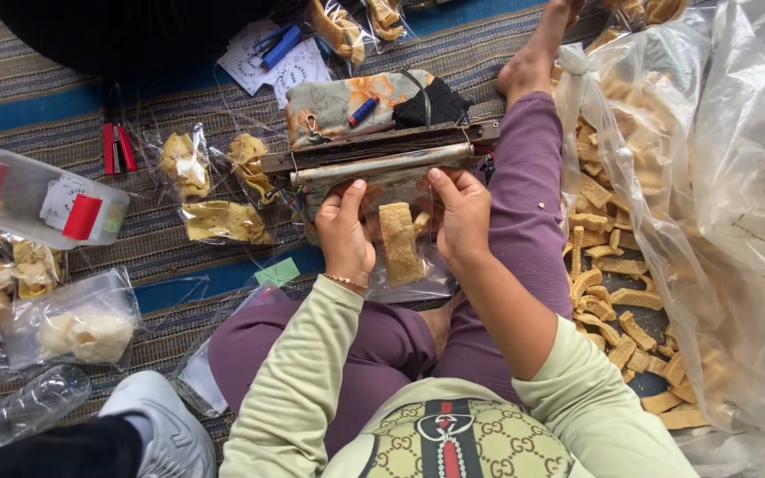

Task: Manually packaging fried snacks into small plastic bags and sealing them with a heat sealer.

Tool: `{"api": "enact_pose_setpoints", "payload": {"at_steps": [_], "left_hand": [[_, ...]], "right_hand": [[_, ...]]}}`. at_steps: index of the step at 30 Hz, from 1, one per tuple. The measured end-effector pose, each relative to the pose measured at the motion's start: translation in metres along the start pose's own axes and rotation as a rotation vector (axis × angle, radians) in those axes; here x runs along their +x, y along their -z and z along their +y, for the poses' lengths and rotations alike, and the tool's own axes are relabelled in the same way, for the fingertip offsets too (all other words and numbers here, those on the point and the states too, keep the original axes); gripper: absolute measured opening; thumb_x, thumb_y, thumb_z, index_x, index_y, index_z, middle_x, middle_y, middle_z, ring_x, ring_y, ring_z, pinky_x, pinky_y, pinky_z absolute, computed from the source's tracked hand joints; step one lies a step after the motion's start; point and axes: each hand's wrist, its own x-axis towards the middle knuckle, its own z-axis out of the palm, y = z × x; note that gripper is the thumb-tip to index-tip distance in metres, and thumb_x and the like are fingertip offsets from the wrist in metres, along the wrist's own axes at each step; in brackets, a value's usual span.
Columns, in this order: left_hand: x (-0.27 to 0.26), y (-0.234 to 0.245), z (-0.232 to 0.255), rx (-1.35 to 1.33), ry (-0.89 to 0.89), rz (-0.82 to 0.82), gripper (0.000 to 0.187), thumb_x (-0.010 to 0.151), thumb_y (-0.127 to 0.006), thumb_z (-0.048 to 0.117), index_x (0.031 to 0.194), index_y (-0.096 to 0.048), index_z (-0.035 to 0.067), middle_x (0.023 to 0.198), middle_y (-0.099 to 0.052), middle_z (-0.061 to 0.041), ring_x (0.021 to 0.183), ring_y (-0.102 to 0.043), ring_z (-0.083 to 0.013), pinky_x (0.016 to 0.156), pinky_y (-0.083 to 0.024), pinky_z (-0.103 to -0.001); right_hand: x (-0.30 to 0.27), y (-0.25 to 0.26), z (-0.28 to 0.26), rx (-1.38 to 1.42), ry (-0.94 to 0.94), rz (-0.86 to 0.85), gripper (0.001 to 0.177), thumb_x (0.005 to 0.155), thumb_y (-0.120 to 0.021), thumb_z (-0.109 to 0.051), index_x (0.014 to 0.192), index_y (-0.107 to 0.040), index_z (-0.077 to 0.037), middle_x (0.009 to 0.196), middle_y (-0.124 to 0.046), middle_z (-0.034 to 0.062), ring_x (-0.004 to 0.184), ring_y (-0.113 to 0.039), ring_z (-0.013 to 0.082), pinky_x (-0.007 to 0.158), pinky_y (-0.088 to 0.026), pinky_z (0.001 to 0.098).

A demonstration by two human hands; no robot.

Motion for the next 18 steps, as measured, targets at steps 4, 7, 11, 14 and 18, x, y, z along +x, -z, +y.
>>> {"api": "enact_pose_setpoints", "payload": {"at_steps": [4,7,11,14,18], "left_hand": [[0.007,0.003,-0.003,-0.009,0.008,0.018,0.005,0.091,-0.074,0.013,0.087,-0.071,0.011,0.084,-0.077,-0.009,0.080,-0.076,-0.0168,0.071,-0.063,-0.033],[0.007,0.003,-0.001,0.007,0.037,0.035,0.005,0.090,-0.075,0.016,0.088,-0.072,0.012,0.084,-0.077,-0.007,0.079,-0.075,-0.0159,0.068,-0.064,-0.033],[0.007,0.006,-0.001,0.041,0.048,0.042,0.005,0.089,-0.076,0.016,0.090,-0.072,0.014,0.086,-0.076,-0.005,0.081,-0.074,-0.0148,0.067,-0.063,-0.031],[-0.009,-0.005,0.018,0.086,0.069,0.029,0.008,0.091,-0.074,0.020,0.093,-0.069,0.013,0.087,-0.074,-0.002,0.083,-0.072,-0.0115,0.065,-0.057,-0.025],[-0.053,-0.008,0.036,0.136,0.012,-0.035,0.007,0.095,-0.071,0.015,0.097,-0.069,0.009,0.092,-0.075,-0.008,0.088,-0.073,-0.0161,0.068,-0.059,-0.028]], "right_hand": [[-0.002,-0.006,-0.005,-0.018,-0.012,0.026,0.011,0.091,-0.079,-0.016,0.094,-0.072,-0.009,0.079,-0.075,0.0055,0.075,-0.074,0.0142,0.069,-0.064,0.0333],[0.000,-0.006,-0.004,-0.008,-0.019,0.031,0.011,0.090,-0.079,-0.016,0.094,-0.072,-0.008,0.079,-0.075,0.0056,0.074,-0.074,0.0150,0.068,-0.064,0.0324],[-0.001,-0.005,0.000,0.028,-0.032,0.039,0.010,0.090,-0.078,-0.014,0.094,-0.071,-0.007,0.079,-0.075,0.0055,0.072,-0.074,0.0151,0.067,-0.064,0.0311],[-0.007,-0.006,-0.001,0.071,-0.045,0.013,0.012,0.091,-0.077,-0.015,0.096,-0.071,-0.006,0.081,-0.075,0.0058,0.073,-0.074,0.0147,0.066,-0.064,0.0308],[-0.036,0.009,-0.023,0.059,-0.045,-0.007,0.011,0.093,-0.074,-0.013,0.099,-0.070,-0.005,0.087,-0.077,0.0090,0.082,-0.077,0.0176,0.071,-0.064,0.0313]]}}
